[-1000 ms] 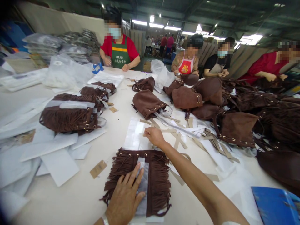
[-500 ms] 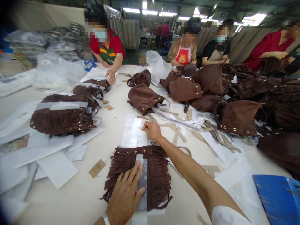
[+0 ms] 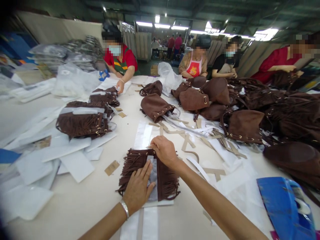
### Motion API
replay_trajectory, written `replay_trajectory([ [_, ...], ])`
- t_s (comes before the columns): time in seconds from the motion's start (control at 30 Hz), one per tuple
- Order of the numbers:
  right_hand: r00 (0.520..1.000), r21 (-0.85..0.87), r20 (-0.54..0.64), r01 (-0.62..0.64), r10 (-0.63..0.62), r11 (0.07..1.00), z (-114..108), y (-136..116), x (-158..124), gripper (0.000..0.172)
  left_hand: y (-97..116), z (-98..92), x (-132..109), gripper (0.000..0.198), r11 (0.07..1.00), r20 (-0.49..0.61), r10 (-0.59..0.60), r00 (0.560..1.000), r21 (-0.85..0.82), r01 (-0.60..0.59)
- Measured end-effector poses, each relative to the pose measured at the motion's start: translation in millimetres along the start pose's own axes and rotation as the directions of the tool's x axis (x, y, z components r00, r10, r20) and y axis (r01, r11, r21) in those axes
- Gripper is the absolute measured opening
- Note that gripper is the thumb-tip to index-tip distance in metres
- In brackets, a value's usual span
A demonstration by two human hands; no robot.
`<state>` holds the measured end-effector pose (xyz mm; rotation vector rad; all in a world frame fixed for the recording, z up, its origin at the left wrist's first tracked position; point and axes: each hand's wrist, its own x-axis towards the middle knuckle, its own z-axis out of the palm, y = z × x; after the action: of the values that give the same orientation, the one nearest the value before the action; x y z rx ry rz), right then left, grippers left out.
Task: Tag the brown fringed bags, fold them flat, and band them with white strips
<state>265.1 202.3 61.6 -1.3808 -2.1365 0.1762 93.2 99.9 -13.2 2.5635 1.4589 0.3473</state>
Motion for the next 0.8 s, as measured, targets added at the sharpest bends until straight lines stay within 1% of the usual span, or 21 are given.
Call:
replay_trajectory([
  [0.07,0.999,0.000,-0.004,-0.043,0.043,0.999,0.2,-8.5,-15.2,0.009,-1.2,2.5,-2.7,0.065,1.000,-0.022,-0.002,1.000,-0.005,0.002],
  [0.13,0.995,0.027,-0.004,-0.100,0.101,0.995,3.3,-10.9,-24.7,0.011,-2.9,5.2,-4.9,0.063,1.000,-0.043,0.006,0.999,-0.012,-0.007],
  [0.27,0.976,0.096,0.010,-0.216,0.216,0.972,10.8,-8.0,-31.5,0.009,-4.2,9.5,-6.7,0.061,0.999,-0.072,0.047,0.996,-0.009,-0.048],
  [0.37,0.969,0.121,0.026,-0.246,0.244,0.962,15.4,-6.7,-34.0,0.011,-2.0,11.0,-6.8,0.059,0.997,-0.077,0.074,0.994,0.025,-0.072],
  [0.47,0.971,0.106,0.019,-0.240,0.240,0.965,19.7,-6.5,-37.4,0.012,0.3,9.7,-6.8,0.060,0.995,-0.088,0.075,0.993,0.066,-0.070],
  [0.57,0.978,0.102,0.028,-0.208,0.206,0.973,22.9,-5.5,-40.6,0.010,1.0,6.4,-6.6,0.061,0.994,-0.089,0.074,0.993,0.086,-0.067],
  [0.7,0.993,0.110,0.060,-0.107,0.101,0.988,25.3,-4.7,-45.7,0.009,1.4,4.1,-5.7,0.061,0.997,-0.081,0.045,0.996,0.073,-0.039],
  [0.8,0.995,0.088,0.100,-0.037,0.028,0.995,27.2,-6.6,-52.4,0.011,1.6,4.6,-4.9,0.061,0.999,-0.075,0.021,0.997,0.035,-0.019],
])
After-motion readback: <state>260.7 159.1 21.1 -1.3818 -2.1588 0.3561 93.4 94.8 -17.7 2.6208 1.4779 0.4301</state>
